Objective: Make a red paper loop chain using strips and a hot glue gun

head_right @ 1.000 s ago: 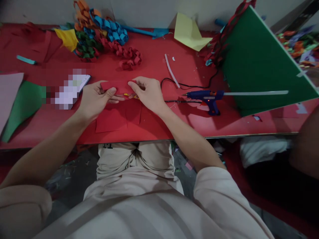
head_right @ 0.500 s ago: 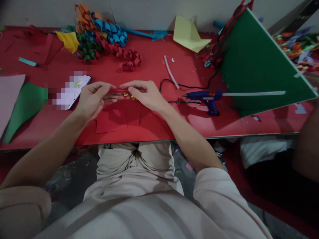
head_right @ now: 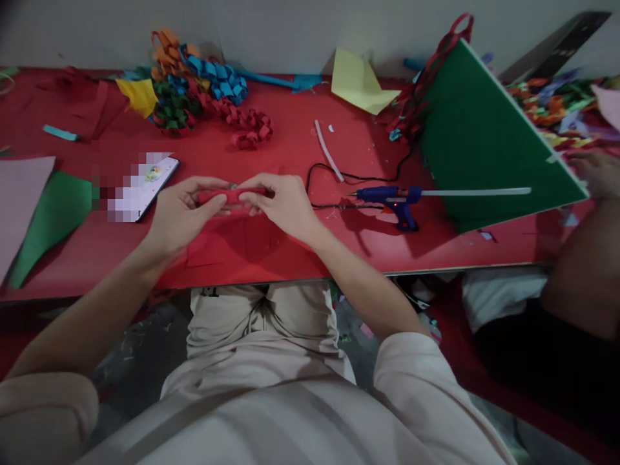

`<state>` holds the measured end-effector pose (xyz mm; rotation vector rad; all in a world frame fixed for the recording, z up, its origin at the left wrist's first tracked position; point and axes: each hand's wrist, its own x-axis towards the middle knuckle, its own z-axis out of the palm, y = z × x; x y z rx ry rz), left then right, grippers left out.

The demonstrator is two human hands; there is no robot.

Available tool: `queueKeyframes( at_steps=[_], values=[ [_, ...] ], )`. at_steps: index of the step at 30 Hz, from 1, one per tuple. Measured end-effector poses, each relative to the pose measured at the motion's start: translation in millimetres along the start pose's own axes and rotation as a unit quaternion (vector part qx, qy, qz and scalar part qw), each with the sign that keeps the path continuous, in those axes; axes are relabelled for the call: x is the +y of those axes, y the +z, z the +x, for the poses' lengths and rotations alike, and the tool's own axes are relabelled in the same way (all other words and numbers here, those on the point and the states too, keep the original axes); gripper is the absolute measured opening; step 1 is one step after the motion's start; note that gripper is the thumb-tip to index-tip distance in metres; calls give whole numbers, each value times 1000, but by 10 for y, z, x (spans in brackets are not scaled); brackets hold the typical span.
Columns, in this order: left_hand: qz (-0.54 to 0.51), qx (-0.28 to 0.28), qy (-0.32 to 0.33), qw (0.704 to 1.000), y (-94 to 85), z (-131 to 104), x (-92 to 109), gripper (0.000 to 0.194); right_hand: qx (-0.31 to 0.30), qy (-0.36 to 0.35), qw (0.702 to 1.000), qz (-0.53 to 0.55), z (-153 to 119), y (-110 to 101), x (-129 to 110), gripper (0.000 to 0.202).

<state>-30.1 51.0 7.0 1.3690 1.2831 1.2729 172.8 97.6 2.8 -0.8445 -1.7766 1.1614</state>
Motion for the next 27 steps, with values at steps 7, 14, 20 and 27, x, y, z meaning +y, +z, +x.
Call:
queueKeyframes(
  at_steps=[7, 14, 20, 27],
  values=[
    [69, -29, -46, 996, 116, -675, 256, 27, -13, 26, 997, -77, -729, 74, -383, 23],
    [8, -38, -103, 994, 284, -853, 169, 34, 33, 21, 993, -113, -1094, 117, -346, 31],
    [22, -21, -118, 993, 334, -846, 180, 28, 46, 63, 994, -76, -1106, 82, -249, 29],
    [34, -33, -133, 990, 303, -837, 155, 29, 23, 106, 994, 20, -1117, 101, -172, 32]
  ],
)
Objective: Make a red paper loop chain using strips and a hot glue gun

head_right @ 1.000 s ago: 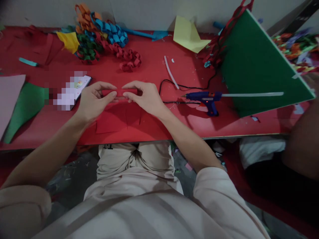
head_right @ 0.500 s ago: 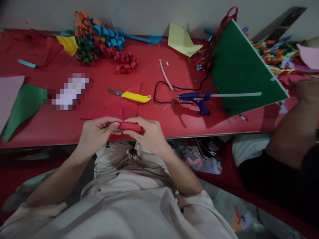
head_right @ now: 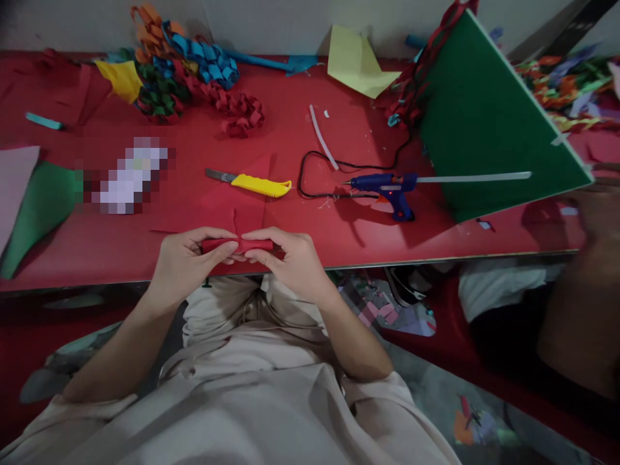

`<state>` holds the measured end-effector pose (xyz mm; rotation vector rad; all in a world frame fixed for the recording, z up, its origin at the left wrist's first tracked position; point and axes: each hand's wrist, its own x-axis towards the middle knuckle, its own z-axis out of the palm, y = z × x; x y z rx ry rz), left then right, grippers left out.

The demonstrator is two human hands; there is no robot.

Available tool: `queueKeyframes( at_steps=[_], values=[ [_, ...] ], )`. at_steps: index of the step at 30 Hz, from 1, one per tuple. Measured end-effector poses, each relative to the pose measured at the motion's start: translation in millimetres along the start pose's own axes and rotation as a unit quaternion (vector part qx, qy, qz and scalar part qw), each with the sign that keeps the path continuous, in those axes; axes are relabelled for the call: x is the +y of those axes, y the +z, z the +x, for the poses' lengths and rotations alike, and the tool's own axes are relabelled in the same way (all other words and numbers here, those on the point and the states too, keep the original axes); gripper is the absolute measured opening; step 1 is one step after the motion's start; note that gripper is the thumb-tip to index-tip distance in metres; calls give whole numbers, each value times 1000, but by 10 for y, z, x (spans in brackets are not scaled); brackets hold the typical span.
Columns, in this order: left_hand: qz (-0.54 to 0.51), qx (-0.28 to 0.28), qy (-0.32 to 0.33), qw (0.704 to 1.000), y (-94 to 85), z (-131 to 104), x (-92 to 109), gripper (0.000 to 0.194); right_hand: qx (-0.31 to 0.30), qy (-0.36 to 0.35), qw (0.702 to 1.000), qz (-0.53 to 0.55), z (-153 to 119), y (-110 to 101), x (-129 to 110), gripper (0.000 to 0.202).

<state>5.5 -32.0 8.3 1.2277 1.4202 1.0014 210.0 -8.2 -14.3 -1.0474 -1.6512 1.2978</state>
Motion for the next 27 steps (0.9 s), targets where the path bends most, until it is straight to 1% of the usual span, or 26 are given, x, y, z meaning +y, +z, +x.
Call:
queueKeyframes(
  at_steps=[3, 6, 9, 12, 15, 19, 21, 23, 24, 27],
  values=[
    [37, 15, 22, 999, 2, -6, -12, 22, 9, 23, 1000, 2, 19, 41, -4, 31],
    [51, 17, 46, 997, 7, -19, -34, 18, 13, 44, 998, 48, 40, 101, -14, 25],
    [35, 14, 41, 998, -1, -33, -66, 19, 12, 58, 996, 74, 59, 147, -27, 24],
    [49, 20, 48, 997, -31, -43, -87, 20, 1, 62, 996, 62, 74, 158, -45, 22],
    [56, 1, 57, 997, -77, -42, -82, 24, -13, 56, 997, 48, 87, 133, -66, 21],
    [23, -39, 31, 998, -120, -18, -74, 36, -38, 72, 995, 65, 95, 84, -67, 28],
    [19, -49, 29, 998, -129, -8, -80, 40, -37, 86, 993, 75, 92, 68, -54, 32],
    [42, -56, 46, 997, -136, -5, -88, 40, -16, 97, 991, 86, 87, 53, -43, 37],
    [68, -53, 65, 994, -140, -6, -90, 40, -11, 103, 990, 93, 84, 44, -41, 39],
    [148, -18, 128, 981, -140, -11, -83, 37, -30, 105, 989, 96, 82, 3, -50, 41]
  ],
)
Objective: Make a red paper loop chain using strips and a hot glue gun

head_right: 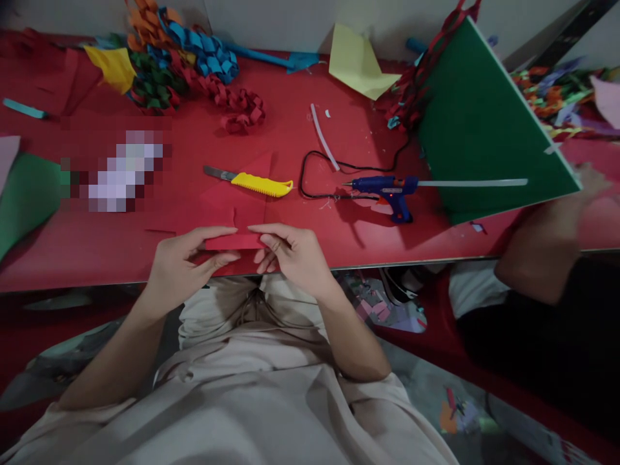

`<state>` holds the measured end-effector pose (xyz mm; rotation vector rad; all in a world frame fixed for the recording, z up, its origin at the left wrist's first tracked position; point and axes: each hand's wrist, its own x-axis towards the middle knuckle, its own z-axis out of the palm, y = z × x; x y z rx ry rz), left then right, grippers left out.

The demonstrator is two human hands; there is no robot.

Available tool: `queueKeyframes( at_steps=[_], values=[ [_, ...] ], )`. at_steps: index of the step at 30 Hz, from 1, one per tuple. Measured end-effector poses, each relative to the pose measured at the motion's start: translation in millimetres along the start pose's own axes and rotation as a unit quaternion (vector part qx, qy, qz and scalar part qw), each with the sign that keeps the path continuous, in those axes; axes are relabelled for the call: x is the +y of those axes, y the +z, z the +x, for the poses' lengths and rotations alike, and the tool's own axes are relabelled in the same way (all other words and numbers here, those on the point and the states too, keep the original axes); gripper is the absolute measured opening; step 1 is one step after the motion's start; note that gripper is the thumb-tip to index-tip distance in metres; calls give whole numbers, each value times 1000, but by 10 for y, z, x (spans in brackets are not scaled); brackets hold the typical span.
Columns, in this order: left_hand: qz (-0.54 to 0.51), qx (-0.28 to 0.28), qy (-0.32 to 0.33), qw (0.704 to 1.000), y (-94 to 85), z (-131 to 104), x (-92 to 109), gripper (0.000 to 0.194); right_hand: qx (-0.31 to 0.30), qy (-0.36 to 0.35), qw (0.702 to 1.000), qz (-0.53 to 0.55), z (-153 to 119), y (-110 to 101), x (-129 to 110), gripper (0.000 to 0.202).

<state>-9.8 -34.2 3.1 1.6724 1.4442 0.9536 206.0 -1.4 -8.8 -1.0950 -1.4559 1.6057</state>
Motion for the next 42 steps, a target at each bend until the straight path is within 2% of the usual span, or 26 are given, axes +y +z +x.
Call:
queueKeyframes(
  at_steps=[2, 6, 11, 16, 21, 28, 33, 39, 42],
  values=[
    [-8, 23, -2, 1000, 12, -1, 14, 31, -5, -25, 999, -42, -6, -27, -18, 40],
    [-93, 36, -72, 992, 55, 7, 28, 27, 28, -90, 984, -153, -23, -60, -54, 27],
    [-50, 52, -80, 994, 80, 42, 9, 26, 85, -120, 968, -204, -22, -54, -71, 24],
    [-123, 40, -98, 987, 100, 92, 25, 30, 80, -99, 983, -132, 14, -41, -38, 18],
    [-59, 37, -75, 995, 84, 117, 47, 22, 55, -91, 993, -54, 1, -66, 2, 22],
    [-30, 52, -67, 996, 117, 137, 63, 19, 38, -88, 994, -57, -34, -80, -29, 24],
    [-31, 47, -61, 997, 126, 149, 99, 21, 77, -69, 994, -43, -4, -39, -15, 25],
    [-150, 12, -109, 983, 175, 169, 69, 25, 92, -76, 989, -84, 23, -28, -17, 20],
    [-163, 23, -118, 979, 208, 190, 32, 25, 97, -88, 986, -107, 25, -23, -13, 18]
  ],
)
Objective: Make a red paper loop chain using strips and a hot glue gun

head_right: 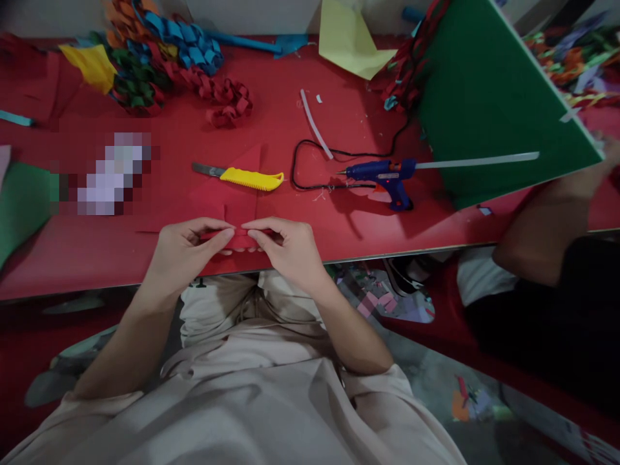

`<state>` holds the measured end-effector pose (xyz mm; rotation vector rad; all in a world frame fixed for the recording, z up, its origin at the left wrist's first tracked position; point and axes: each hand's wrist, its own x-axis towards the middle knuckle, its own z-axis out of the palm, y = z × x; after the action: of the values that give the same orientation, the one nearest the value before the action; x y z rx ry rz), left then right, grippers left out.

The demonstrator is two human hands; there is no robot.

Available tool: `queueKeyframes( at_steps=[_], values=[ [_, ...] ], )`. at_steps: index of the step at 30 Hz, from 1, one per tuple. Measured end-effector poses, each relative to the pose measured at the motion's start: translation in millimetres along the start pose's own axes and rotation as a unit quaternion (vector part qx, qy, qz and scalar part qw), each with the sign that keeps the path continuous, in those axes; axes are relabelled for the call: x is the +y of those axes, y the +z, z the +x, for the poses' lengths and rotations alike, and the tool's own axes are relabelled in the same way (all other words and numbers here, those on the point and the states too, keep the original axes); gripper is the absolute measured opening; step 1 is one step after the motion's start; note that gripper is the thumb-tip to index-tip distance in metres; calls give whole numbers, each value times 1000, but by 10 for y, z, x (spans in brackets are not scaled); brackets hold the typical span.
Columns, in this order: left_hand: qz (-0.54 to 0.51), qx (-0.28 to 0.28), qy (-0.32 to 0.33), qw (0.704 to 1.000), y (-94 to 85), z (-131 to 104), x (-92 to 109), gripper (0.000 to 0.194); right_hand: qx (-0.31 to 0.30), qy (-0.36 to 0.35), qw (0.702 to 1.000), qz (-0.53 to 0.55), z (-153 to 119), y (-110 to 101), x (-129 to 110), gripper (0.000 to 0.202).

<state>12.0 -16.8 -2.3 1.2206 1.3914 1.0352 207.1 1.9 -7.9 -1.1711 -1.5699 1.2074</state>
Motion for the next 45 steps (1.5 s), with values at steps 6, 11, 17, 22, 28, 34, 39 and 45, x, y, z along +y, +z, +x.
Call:
queueKeyframes(
  at_steps=[6, 11, 17, 22, 28, 34, 39, 45],
  values=[
    [51, 35, 40, 997, 51, -8, -5, 21, -14, 1, 999, -31, -9, 28, 22, 20],
    [56, -16, 54, 997, -12, -42, 27, 27, -32, -18, 999, -30, -3, -32, -17, 18],
    [133, -42, 90, 986, -164, -41, 107, 33, -86, 61, 993, 62, 23, -141, -9, 26],
    [188, -62, 151, 969, -199, -42, 56, 32, -80, 106, 986, 103, 29, -149, -9, 32],
    [249, -31, 327, 911, -181, -42, -5, 15, -108, 110, 979, 132, 19, -157, -30, 35],
    [209, 18, 307, 928, -111, -52, 1, 7, -69, -99, 991, 50, -20, -121, 20, 23],
    [148, 40, 199, 968, -46, -84, 19, 7, -14, -174, 983, -50, -47, -92, 54, 12],
    [77, 69, 93, 990, 11, -76, -5, 28, 3, -161, 985, -59, -75, -59, 72, 14]
  ],
)
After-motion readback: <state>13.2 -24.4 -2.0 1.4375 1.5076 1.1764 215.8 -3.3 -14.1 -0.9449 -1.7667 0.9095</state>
